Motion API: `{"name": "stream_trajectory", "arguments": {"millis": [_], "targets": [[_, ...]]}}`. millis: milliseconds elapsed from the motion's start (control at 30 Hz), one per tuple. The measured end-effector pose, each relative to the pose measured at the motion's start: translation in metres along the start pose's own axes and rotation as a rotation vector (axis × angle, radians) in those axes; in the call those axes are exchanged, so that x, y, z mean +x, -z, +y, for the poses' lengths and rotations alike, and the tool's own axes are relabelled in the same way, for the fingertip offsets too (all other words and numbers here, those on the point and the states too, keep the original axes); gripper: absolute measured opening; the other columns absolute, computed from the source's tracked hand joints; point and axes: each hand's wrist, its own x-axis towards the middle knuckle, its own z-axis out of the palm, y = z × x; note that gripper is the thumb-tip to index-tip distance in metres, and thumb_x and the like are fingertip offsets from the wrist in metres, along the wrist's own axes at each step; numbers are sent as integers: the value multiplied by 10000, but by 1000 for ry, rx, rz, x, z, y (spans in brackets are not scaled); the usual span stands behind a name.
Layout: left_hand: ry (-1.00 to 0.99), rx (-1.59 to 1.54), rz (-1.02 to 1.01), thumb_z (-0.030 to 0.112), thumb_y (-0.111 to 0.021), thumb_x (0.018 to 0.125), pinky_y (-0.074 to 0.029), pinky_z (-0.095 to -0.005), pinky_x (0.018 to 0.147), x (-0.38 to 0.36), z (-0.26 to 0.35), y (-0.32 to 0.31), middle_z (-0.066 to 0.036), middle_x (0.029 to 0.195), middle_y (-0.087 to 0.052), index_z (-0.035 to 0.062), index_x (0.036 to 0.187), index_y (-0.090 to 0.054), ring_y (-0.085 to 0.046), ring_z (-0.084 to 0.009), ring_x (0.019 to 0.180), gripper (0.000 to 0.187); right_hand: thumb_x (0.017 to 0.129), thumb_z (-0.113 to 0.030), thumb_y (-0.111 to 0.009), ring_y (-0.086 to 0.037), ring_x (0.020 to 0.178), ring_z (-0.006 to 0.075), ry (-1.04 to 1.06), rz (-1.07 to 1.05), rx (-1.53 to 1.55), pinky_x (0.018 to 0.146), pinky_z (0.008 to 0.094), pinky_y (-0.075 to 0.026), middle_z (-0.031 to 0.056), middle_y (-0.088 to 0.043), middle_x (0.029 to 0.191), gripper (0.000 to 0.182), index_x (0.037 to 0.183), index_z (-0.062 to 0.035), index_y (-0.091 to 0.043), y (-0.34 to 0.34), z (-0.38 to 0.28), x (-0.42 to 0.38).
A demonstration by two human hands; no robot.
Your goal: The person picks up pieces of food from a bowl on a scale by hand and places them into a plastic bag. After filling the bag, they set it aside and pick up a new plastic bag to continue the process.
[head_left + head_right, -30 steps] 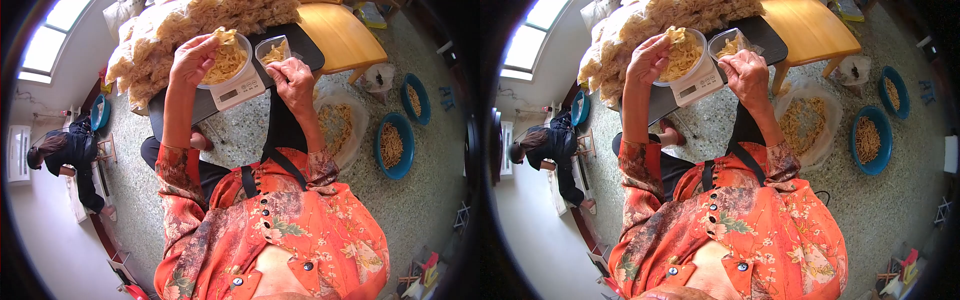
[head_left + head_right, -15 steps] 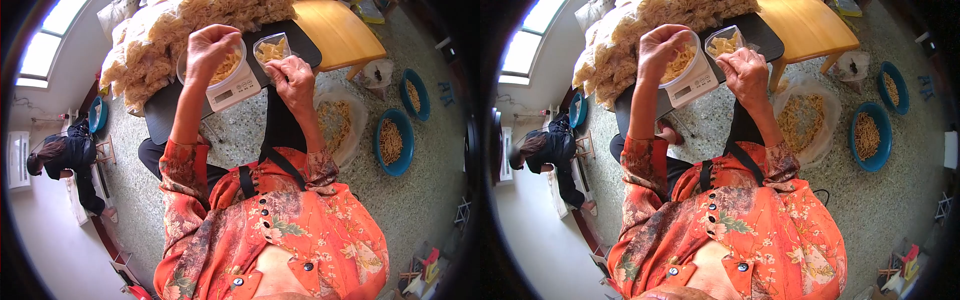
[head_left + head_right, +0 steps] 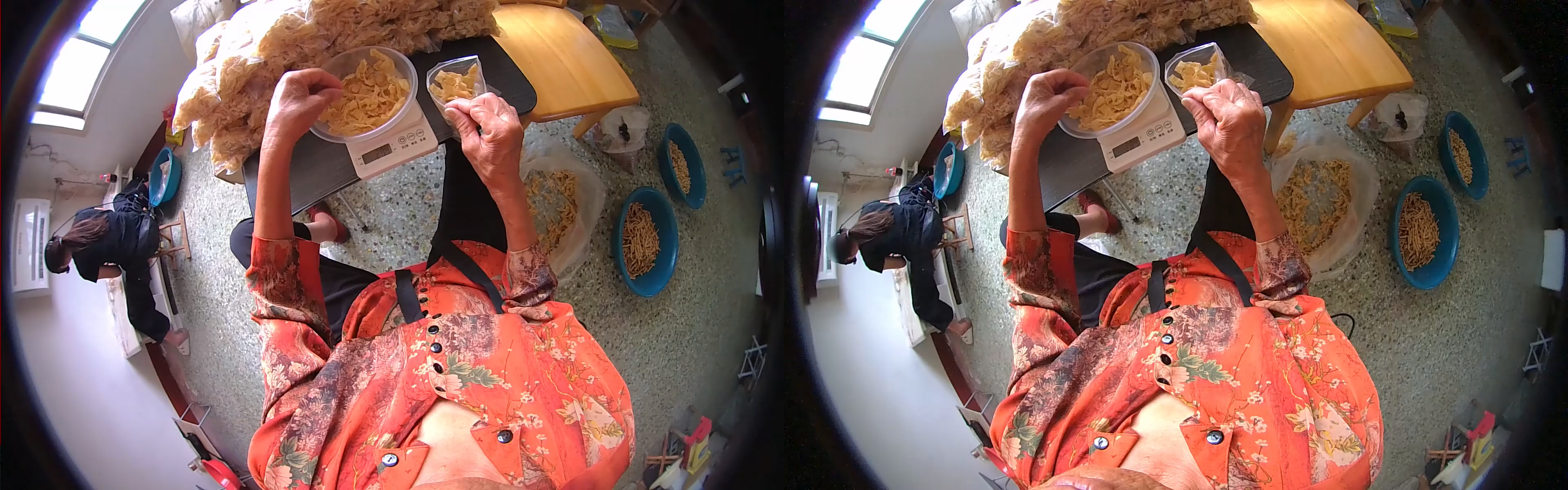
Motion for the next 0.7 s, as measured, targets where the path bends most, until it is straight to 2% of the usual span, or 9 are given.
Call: {"name": "stream_trajectory", "arguments": {"millis": [100,167,200,300,333,433,567,667,700], "targets": [[-2,72,-77,85,-764,833,-524,-270,784,-2,-4,-9,-24,880,-723,7,1020,-759,-629,-99,806,202,813,-171,-811,-680,809,277,9,-4,1,753,406,-508,59,-698,831,132,906,-82,-778,-1,0,0],[-99,107,-43,175,-803,763,-553,-328,761,-3,-7,-19,-91,870,-743,46,1007,-776,-691,-183,790,277,812,-172,-811,-678,799,279,14,-7,5,745,407,-508,62,-693,823,132,903,-83,-777,-2,-1,0],[-48,160,-48,230,-826,738,-560,-356,789,-5,-1,-22,-103,932,-745,63,1028,-775,-710,-217,845,338,812,-172,-811,-678,799,279,17,-8,6,745,407,-508,62,-693,823,132,903,-83,-777,-3,-2,1],[-102,222,-18,202,-845,754,-529,-320,743,-8,12,-31,-52,876,-716,22,1016,-761,-627,-135,769,329,812,-174,-812,-676,791,281,12,-18,7,741,410,-507,65,-690,816,133,902,-82,-777,-3,-2,1],[-85,294,-33,295,-848,714,-554,-394,834,-6,16,-34,-99,944,-735,84,1028,-772,-709,-262,919,386,813,-175,-812,-676,789,282,13,-17,9,740,410,-507,65,-690,815,133,900,-81,-777,-4,-1,0],[-130,315,23,290,-845,709,-552,-405,828,-5,15,-41,-104,953,-737,82,1013,-772,-706,-280,924,375,814,-177,-811,-675,786,282,15,-17,7,739,412,-507,66,-690,815,133,897,-79,-776,-4,-1,1],[-168,285,38,204,-784,749,-553,-433,812,3,7,-43,-141,898,-724,74,922,-771,-701,-320,887,217,814,-177,-811,-675,789,283,11,-16,2,742,414,-508,67,-690,815,139,902,-76,-776,-3,-2,1],[-222,341,56,114,-765,784,-550,-340,727,0,11,-40,-120,827,-721,9,948,-751,-687,-210,745,195,813,-172,-811,-676,797,285,8,-27,13,748,416,-511,68,-691,816,143,909,-72,-774,-3,-3,1],[-222,343,56,114,-765,784,-550,-340,727,0,11,-40,-120,827,-721,9,948,-751,-687,-210,745,195,813,-172,-811,-676,797,285,8,-26,14,748,416,-511,68,-691,816,143,909,-72,-774,-4,-3,1]]}}
